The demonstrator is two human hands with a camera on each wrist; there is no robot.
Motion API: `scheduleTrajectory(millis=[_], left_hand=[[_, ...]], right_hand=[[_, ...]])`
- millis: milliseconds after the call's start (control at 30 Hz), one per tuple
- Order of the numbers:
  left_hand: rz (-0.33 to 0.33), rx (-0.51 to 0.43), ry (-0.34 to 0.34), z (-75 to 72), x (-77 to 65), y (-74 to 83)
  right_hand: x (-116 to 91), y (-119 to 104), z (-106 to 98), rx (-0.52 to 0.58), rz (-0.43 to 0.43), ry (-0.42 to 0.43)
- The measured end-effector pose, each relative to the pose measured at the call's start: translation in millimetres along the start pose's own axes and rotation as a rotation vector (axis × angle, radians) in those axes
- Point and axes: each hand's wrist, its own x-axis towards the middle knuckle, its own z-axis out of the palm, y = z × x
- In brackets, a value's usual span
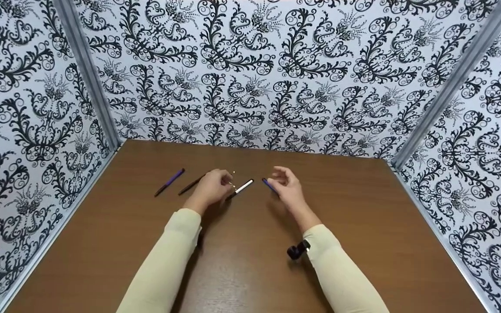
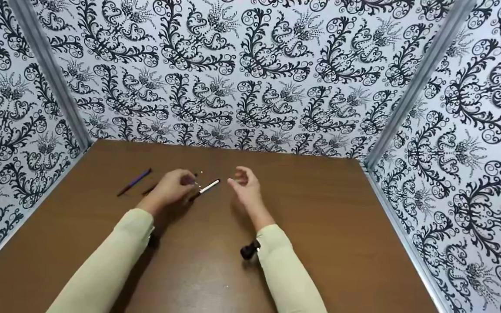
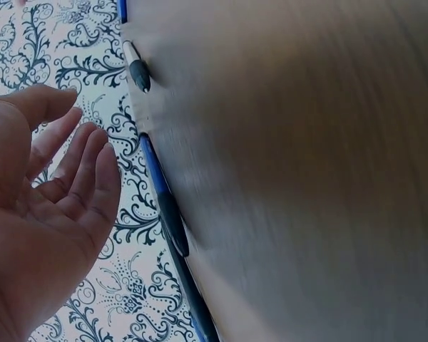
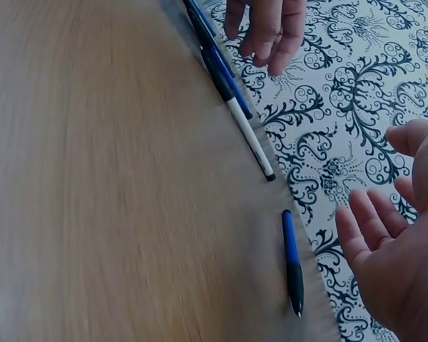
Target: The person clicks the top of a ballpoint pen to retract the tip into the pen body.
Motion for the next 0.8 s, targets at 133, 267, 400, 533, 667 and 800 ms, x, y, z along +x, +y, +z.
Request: scheduleTrajectory(millis=[133, 267, 400, 533, 667, 800], left_hand=[[-0.002, -0.014, -0.005, 0.4, 0.2, 2.8], [-0.001, -0.013, -0.011, 0.6, 0.2, 4.3], [0.001, -0.011, -0.012, 1.7, 0.4, 4.5], [0.013, -0.003, -0.015, 2.7, 0.7, 5.0], [0.027, 0.017, -0.013, 4.0, 0.7, 7.9], [0.027, 0.004, -0.011, 7.9, 1.6, 9.8]], right_hand=[[3, 0, 10, 0.011, -0.003, -0.009], [4, -1, 18, 0.026, 0.01, -0.004], [6, 1, 22, 0.034, 0.007, 0.006], [9, 2, 24, 0.034, 0.011, 0.005], [10, 5, 27, 0.028, 0.013, 0.008], [11, 6, 31, 0.031, 0.019, 0.012]])
